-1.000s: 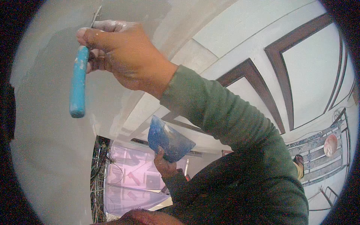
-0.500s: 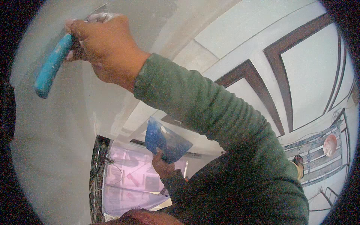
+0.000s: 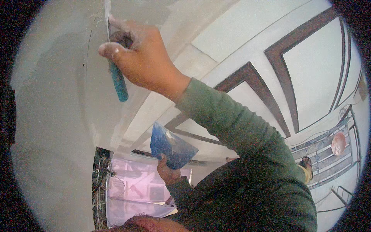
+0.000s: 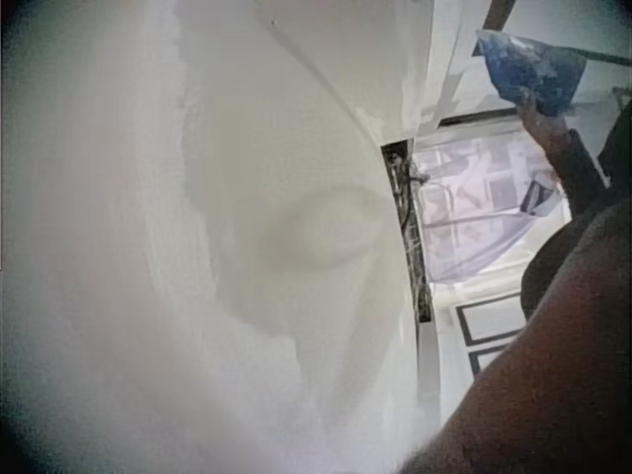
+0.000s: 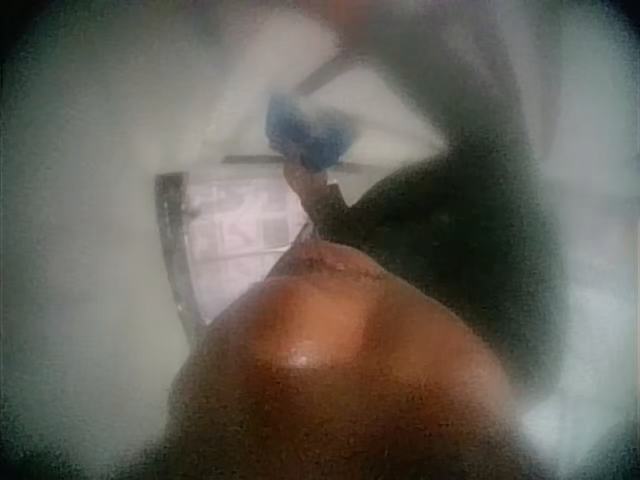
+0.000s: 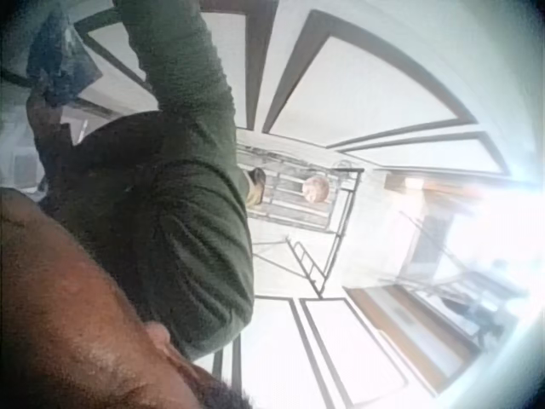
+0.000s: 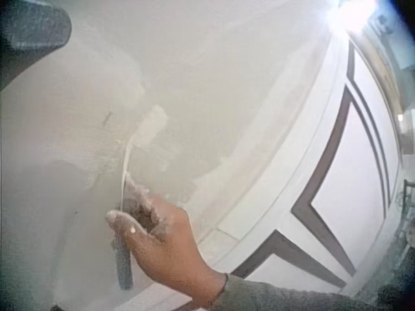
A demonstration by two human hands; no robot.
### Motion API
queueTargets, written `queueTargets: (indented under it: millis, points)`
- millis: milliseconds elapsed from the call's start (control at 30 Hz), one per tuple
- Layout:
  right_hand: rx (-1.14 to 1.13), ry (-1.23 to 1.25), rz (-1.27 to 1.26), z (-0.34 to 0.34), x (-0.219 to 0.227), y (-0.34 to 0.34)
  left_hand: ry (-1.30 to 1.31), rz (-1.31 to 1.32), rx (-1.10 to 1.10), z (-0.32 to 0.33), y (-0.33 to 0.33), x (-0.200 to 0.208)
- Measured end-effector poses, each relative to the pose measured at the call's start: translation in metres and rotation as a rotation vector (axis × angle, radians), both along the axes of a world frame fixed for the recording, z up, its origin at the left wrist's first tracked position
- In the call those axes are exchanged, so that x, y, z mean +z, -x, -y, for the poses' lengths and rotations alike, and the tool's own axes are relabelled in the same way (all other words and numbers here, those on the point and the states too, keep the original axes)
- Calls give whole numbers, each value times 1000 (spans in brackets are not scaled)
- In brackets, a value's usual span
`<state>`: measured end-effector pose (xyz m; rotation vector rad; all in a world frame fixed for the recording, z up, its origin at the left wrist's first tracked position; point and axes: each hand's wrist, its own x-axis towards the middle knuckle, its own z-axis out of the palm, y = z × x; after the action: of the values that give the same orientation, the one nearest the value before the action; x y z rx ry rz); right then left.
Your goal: The person applies joint compound to a corner where a wall meets a ceiling using a putty knife. They hold a mud pan in one hand to reload the knife and scrape the blade against the pan's edge to remove excess compound, then continue smoothing the joint on the wall.
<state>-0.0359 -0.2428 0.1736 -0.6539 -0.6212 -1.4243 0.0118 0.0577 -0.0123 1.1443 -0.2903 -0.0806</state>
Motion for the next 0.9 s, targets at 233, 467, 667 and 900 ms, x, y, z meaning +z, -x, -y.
queueTargets:
  millis: [233,467,667,900]
  points:
    - [-404,-65,10,13,15,-16,-1,14,37,-9,-8,-13]
    - [-393,-14,-41,9,23,-24,52,0,59,-14,-11,-17]
    - [-384,-97,48,-24,19,-72,53,7,66,-24,-20,-38]
    - [-145,116,-98,-75,6,-88,7,-6,138,-13,-9,-26]
